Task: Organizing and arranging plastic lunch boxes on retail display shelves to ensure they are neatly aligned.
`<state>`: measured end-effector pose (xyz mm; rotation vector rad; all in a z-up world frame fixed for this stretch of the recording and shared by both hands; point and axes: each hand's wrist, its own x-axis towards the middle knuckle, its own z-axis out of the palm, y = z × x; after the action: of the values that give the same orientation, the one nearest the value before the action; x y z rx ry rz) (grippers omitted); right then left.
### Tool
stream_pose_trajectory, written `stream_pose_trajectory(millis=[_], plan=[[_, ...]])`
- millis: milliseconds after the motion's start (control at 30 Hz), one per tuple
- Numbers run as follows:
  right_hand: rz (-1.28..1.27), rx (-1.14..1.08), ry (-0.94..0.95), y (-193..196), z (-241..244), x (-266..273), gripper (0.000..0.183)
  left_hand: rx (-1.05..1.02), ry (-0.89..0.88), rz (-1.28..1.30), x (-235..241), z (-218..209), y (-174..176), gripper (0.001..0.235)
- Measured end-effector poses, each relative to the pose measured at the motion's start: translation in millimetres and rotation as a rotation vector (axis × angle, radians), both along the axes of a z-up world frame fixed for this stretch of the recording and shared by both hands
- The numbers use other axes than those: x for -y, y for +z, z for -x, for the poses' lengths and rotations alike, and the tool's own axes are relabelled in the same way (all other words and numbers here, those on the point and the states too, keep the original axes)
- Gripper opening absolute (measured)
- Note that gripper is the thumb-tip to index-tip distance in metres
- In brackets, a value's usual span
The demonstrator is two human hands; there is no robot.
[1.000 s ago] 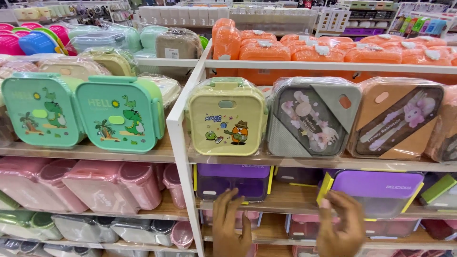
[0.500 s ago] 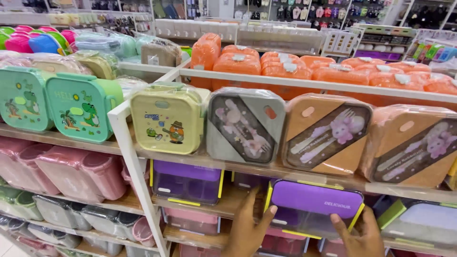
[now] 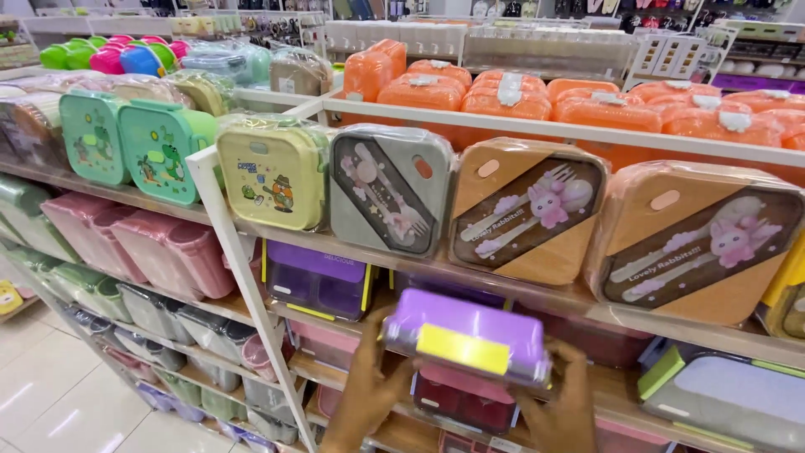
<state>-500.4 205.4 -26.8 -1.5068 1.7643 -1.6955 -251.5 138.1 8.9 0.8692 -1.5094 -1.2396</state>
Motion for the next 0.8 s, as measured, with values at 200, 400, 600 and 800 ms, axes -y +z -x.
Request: stream_pose_trajectory(millis=[200,400,600,800], plan=[[0.439,-0.101,0.483,-40.7,8.9,13.9,0.059,-0.068,0.027,0.24,-5.6,-28.3,-16.7,0.102],[0.298,0.131,0.533,-0.1,1.7,5.8,0.055,-0.016,0.043,0.572,5.9,-35.9,-10.8,0.088],[-0.071,-0.08,-0.307,14.6,-2.7,61.7,0.034,0.263,-0.059,0.342,167.4,-80.2,-170.6,0.07],[0.098,-0.229,-0.4,-7.1,-9.8,109.3,0.023,0.32,-0.167,-0.163,254.9,-100.4,-315.4,0.056]])
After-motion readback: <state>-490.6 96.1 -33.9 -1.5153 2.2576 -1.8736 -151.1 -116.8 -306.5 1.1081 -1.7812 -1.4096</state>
